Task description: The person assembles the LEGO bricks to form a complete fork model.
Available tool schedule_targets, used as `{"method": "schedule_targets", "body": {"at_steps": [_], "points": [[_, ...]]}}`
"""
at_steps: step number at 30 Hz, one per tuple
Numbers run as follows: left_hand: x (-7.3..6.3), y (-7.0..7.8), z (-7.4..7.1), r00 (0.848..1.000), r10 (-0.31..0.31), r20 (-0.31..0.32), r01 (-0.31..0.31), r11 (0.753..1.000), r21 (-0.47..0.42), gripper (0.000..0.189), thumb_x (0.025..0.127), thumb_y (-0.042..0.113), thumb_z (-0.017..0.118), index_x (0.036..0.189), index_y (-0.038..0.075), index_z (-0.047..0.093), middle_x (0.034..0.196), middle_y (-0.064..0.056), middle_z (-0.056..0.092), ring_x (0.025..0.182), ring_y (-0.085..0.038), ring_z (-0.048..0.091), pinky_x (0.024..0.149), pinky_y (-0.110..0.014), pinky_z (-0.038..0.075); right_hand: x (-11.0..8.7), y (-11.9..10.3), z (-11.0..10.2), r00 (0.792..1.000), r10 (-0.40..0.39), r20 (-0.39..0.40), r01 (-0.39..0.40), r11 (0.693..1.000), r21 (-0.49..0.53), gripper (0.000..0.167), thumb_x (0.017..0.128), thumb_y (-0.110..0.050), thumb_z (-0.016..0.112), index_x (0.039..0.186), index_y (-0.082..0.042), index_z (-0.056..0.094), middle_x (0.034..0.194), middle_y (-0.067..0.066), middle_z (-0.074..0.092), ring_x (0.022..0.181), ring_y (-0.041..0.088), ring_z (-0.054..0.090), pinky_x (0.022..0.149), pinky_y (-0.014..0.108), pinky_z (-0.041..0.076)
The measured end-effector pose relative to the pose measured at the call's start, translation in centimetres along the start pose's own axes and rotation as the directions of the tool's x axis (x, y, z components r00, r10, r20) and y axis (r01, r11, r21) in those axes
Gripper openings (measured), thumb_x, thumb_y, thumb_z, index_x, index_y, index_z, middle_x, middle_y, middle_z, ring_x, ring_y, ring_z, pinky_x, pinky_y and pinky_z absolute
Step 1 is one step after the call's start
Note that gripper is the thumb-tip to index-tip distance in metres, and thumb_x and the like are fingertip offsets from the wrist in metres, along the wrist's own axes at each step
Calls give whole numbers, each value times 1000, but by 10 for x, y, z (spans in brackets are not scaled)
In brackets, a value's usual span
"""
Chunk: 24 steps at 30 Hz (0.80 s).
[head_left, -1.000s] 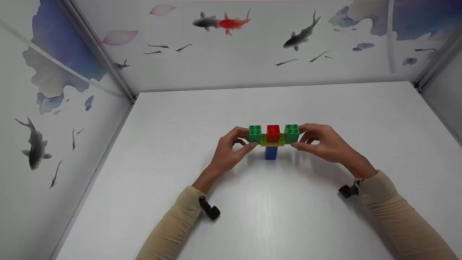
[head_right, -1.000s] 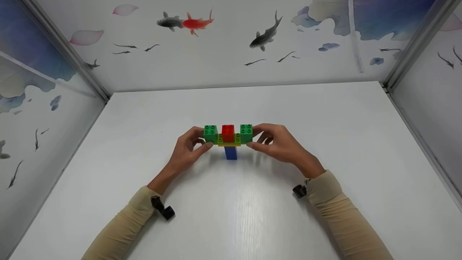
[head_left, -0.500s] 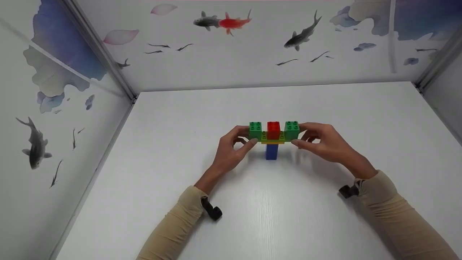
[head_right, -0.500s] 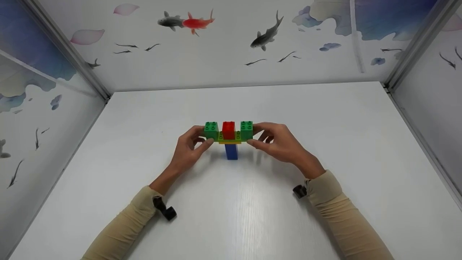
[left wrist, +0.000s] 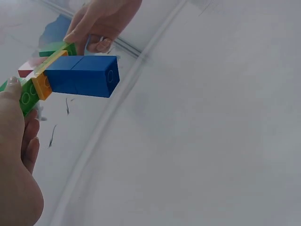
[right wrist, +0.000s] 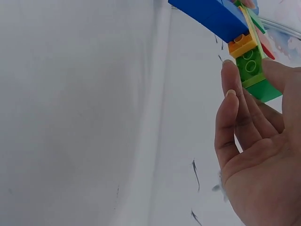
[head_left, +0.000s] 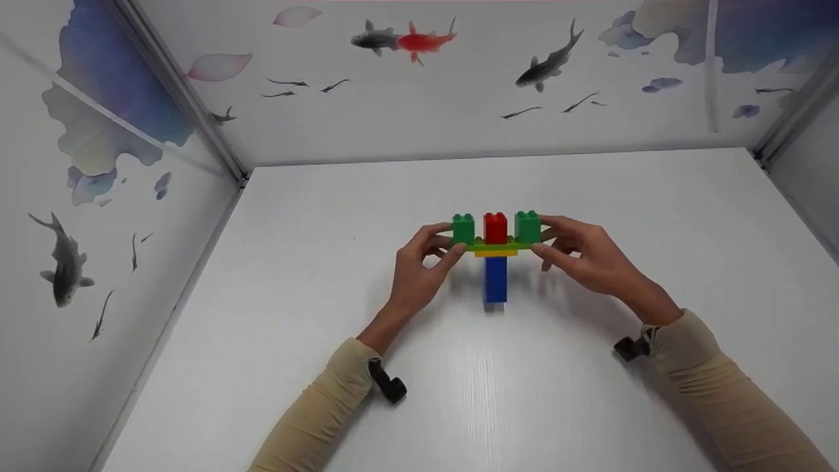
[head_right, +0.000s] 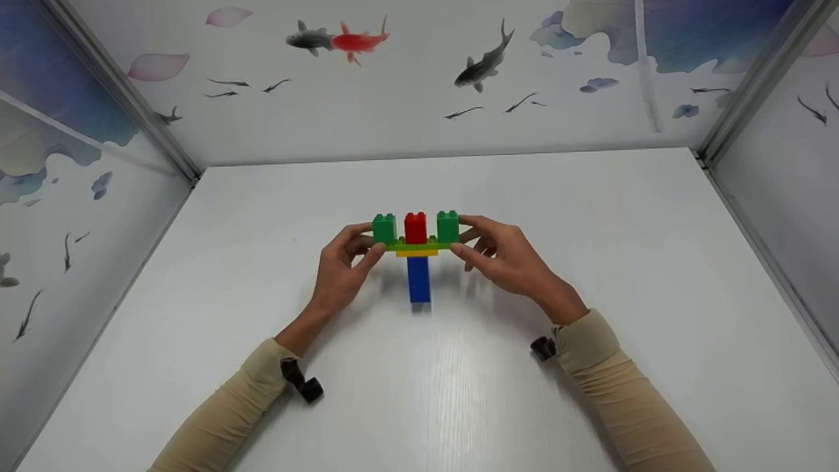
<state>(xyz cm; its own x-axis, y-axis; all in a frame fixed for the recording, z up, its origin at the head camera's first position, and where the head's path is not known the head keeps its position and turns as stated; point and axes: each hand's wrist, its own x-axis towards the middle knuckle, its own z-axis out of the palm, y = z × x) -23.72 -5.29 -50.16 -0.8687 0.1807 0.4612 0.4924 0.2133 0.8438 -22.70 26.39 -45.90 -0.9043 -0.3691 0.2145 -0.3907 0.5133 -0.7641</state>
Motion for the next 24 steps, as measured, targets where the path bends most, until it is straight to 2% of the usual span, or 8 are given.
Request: {"method": "schedule_targets", "body": {"at_steps": [3,7,15,24], "points": [[-1,-1,1,1000,-11,-12,11,1000,4,43,104,36,75,142,19,64,107,4,82,100,-7,75,93,-38,63,0,2,1,1000,6,19,-6,1000,19,53,107,-31,70,155,-12,58,122,9,79,82,28,80,80,20,61],[-2,-2,2,999,-30,-20,31,999,25,44,104,38,74,144,23,63,106,5,84,98,-8,74,93,-30,62,0,6,3,998,28,48,-29,999,16,54,109,-32,68,156,-10,56,124,11,79,82,22,80,81,18,60],[-3,-4,1,996,-87,-15,88,995,41,42,106,40,71,145,25,65,115,4,84,105,-9,77,95,-29,62,1,8,5,994,63,89,-65,998,17,60,110,-35,65,161,-8,50,125,17,79,84,24,81,86,15,59],[-4,-5,-1,995,-102,-6,103,994,33,40,105,38,72,141,22,70,124,3,82,110,-7,78,96,-30,62,1,7,5,994,56,98,-57,998,11,59,109,-34,67,160,-9,52,123,17,80,85,28,81,80,22,62]]}}
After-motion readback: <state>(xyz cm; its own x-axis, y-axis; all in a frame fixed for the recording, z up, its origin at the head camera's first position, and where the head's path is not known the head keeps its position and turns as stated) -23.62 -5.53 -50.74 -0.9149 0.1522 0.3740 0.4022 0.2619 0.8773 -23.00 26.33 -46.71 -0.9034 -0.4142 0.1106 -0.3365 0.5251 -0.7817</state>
